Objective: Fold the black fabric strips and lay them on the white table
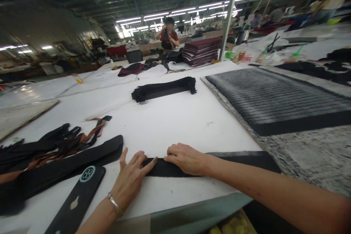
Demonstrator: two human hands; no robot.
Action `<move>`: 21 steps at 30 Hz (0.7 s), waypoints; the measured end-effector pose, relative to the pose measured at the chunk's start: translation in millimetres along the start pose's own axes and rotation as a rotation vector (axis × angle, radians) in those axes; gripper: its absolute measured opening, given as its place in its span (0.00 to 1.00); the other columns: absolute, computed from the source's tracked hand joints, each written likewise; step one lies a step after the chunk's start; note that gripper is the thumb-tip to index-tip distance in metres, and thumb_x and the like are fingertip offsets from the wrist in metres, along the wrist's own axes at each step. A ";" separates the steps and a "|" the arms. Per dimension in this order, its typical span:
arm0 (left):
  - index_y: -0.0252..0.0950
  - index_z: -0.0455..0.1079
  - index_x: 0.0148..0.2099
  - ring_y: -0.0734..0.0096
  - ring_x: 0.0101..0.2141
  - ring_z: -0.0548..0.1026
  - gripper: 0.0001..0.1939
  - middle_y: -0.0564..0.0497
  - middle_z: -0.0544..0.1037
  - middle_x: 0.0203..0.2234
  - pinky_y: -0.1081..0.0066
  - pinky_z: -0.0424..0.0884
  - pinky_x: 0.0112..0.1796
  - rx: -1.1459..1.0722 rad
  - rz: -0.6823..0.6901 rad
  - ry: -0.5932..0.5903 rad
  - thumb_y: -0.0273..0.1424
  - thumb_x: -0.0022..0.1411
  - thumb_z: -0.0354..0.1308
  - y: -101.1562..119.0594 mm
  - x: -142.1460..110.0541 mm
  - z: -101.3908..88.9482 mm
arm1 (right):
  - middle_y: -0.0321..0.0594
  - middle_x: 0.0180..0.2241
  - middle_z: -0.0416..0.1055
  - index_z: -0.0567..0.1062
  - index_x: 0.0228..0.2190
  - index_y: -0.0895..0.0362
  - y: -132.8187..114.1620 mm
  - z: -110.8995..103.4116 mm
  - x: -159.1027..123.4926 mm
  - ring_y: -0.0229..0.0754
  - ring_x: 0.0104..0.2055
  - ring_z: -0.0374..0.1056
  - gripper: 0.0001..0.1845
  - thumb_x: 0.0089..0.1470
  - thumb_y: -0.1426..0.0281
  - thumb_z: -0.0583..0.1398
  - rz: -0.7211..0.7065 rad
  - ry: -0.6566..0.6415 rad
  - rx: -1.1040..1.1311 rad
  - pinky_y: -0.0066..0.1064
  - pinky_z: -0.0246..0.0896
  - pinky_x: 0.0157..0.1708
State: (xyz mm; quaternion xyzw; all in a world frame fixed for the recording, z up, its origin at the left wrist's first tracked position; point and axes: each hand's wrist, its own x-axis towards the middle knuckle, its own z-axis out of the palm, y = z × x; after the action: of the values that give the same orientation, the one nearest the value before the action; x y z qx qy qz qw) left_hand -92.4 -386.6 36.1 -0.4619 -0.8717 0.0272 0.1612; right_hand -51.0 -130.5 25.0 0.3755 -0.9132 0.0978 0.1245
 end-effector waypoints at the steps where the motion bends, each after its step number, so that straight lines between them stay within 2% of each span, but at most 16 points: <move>1: 0.55 0.63 0.57 0.65 0.52 0.67 0.34 0.51 0.75 0.45 0.46 0.32 0.59 -0.003 -0.001 0.016 0.13 0.57 0.43 1.5 0.5 1.8 | 0.42 0.37 0.68 0.71 0.42 0.58 0.0 -1.0 -2.1 0.41 0.36 0.61 0.12 0.61 0.75 0.50 0.000 -0.004 -0.002 0.32 0.56 0.38; 4: 0.49 0.67 0.54 0.64 0.52 0.67 0.29 0.50 0.76 0.46 0.49 0.34 0.59 -0.077 0.005 0.084 0.15 0.59 0.44 6.9 2.7 7.7 | 0.42 0.36 0.68 0.71 0.41 0.59 0.6 -4.4 -8.8 0.41 0.36 0.61 0.12 0.62 0.75 0.49 0.005 -0.012 -0.010 0.32 0.56 0.38; 8: 0.43 0.66 0.55 0.67 0.49 0.70 0.28 0.52 0.78 0.38 0.52 0.35 0.60 -0.161 0.034 0.089 0.14 0.58 0.44 14.0 5.2 8.3 | 0.42 0.36 0.68 0.71 0.43 0.59 2.5 -10.1 -21.0 0.40 0.35 0.60 0.12 0.62 0.75 0.49 0.016 -0.030 -0.012 0.33 0.56 0.38; 11: 0.46 0.61 0.59 0.68 0.46 0.71 0.33 0.53 0.76 0.36 0.51 0.34 0.59 -0.124 0.028 0.024 0.13 0.56 0.43 19.3 7.1 0.3 | 0.42 0.36 0.68 0.71 0.44 0.59 4.4 -14.3 -31.8 0.39 0.35 0.60 0.13 0.61 0.75 0.50 0.024 -0.037 -0.017 0.33 0.56 0.39; 14: 0.53 0.57 0.62 0.69 0.45 0.71 0.38 0.54 0.74 0.35 0.49 0.34 0.59 -0.055 0.050 -0.028 0.12 0.56 0.42 21.9 9.4 -6.9 | 0.42 0.37 0.68 0.70 0.45 0.58 6.7 -17.2 -43.1 0.40 0.36 0.60 0.13 0.62 0.75 0.49 0.032 -0.048 -0.019 0.33 0.56 0.39; 17: 0.55 0.60 0.59 0.69 0.45 0.70 0.39 0.53 0.73 0.35 0.50 0.33 0.58 -0.042 0.082 -0.011 0.12 0.54 0.42 21.4 12.2 -6.0 | 0.43 0.38 0.68 0.70 0.46 0.59 9.1 -19.3 -54.5 0.40 0.37 0.60 0.15 0.61 0.76 0.49 0.039 -0.056 0.001 0.33 0.56 0.40; 21: 0.51 0.67 0.54 0.65 0.50 0.67 0.33 0.51 0.74 0.44 0.53 0.38 0.57 -0.104 0.062 0.086 0.14 0.53 0.44 27.1 17.5 4.1 | 0.44 0.38 0.68 0.70 0.46 0.58 7.8 -24.9 -68.2 0.40 0.38 0.61 0.16 0.60 0.77 0.49 0.081 -0.063 0.019 0.35 0.56 0.41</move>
State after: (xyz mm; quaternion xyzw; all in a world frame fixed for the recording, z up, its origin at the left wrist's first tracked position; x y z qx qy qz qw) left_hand -81.1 -356.4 31.3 -0.4971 -0.8495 -0.0333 0.1734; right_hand -5.9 -73.2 27.4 0.3423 -0.9302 0.0995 0.0879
